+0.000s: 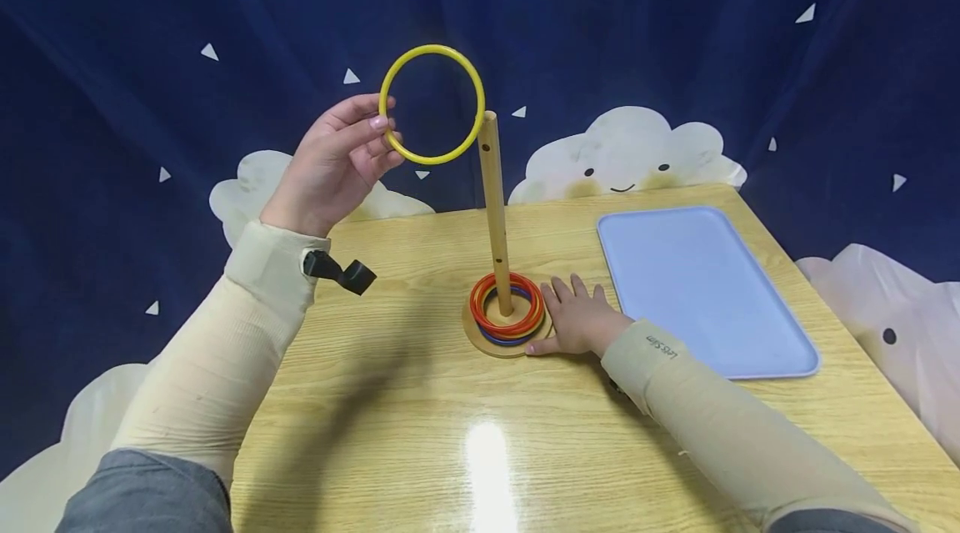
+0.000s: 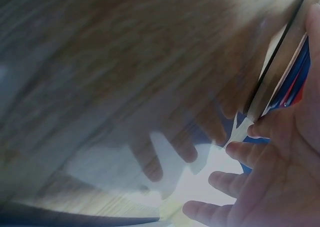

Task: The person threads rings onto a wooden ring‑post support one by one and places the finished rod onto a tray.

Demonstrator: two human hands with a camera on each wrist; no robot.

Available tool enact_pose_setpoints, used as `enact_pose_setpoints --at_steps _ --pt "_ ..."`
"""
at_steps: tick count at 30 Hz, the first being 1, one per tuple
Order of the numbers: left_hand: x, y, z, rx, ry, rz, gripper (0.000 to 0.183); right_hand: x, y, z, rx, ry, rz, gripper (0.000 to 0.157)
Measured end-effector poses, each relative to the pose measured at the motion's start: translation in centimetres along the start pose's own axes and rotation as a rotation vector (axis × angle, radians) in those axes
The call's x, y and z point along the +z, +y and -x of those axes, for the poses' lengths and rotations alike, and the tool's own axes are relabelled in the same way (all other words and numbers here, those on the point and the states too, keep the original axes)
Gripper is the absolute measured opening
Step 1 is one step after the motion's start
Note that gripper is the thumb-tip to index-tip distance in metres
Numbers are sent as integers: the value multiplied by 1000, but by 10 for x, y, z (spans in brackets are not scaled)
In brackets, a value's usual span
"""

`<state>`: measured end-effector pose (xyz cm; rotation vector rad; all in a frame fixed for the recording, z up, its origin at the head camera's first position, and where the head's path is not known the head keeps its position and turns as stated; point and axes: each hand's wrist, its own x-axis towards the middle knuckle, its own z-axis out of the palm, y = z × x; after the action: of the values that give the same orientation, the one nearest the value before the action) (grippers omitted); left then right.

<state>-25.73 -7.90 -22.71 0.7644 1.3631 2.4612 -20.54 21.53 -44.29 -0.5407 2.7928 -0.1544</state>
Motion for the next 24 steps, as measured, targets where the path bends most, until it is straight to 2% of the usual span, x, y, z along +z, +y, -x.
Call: enact_pose_setpoints --at_steps 6,15,20,24 --pt "12 -11 -7 -42 1 -7 25 2 2 1 -9 9 4 116" --pt "20 -24 -11 -87 27 -33 20 1 2 1 -2 13 -13 112" --pt "12 -42 -11 -160 85 -101 16 2 2 1 -3 11 -14 112" --pt "-3 -69 -8 -255 130 -160 13 3 2 0 -7 18 -15 112"
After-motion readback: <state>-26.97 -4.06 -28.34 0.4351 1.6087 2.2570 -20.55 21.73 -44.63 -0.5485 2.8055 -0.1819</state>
